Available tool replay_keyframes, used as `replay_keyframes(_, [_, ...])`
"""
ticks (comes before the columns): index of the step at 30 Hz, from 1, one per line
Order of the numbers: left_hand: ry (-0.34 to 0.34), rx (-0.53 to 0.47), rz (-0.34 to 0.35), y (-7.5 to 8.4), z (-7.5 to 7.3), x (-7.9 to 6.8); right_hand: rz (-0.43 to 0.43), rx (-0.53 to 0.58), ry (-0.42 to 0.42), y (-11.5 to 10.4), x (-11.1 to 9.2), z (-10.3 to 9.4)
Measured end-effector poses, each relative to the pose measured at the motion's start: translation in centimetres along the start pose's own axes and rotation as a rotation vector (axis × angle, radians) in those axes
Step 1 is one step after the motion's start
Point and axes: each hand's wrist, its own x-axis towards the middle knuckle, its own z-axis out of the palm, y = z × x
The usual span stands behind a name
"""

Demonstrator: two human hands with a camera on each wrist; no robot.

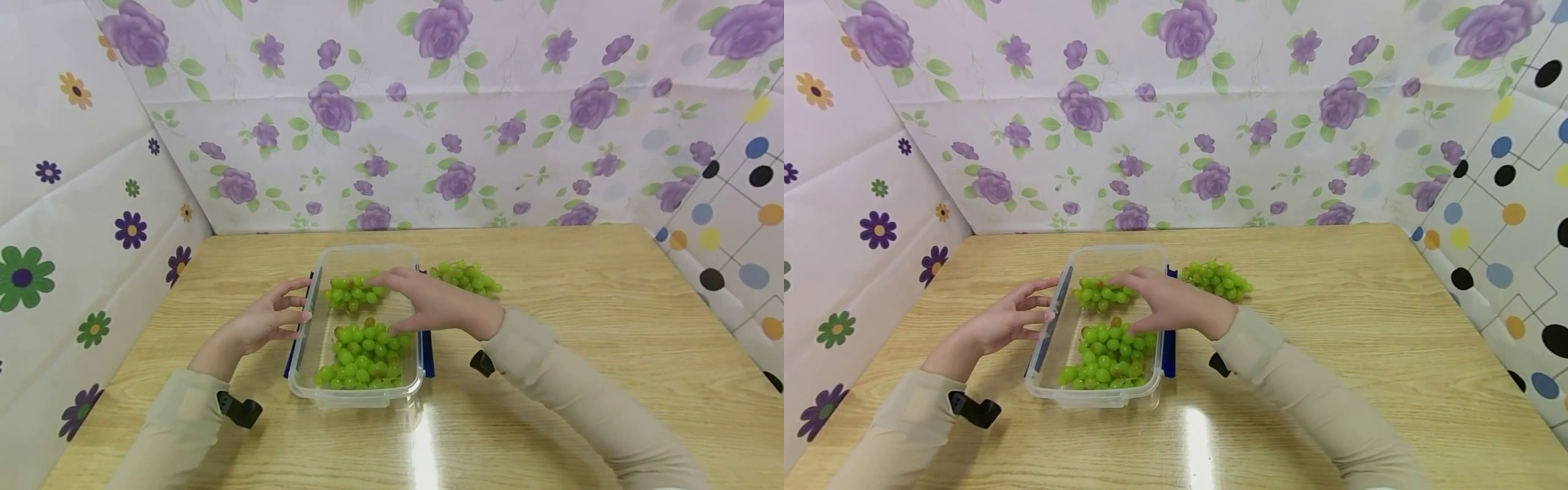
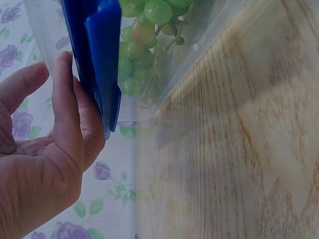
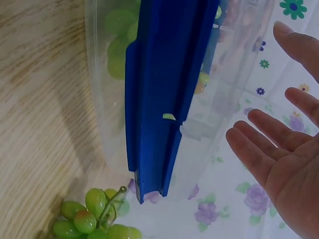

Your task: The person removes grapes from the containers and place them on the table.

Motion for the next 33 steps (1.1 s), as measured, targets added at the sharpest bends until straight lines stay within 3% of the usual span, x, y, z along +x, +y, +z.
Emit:
replay_keyframes(22, [0.006, -0.001, -0.009, 0.0, 0.0, 0.1, -0.026, -0.079, -0.089, 0.1, 1.8, 1.9])
replay_keyframes(33, [0.008, -0.006, -0.009, -0.1, -0.1, 0.1, 0.062, -0.026, -0.154, -0.3, 2.6, 2.7])
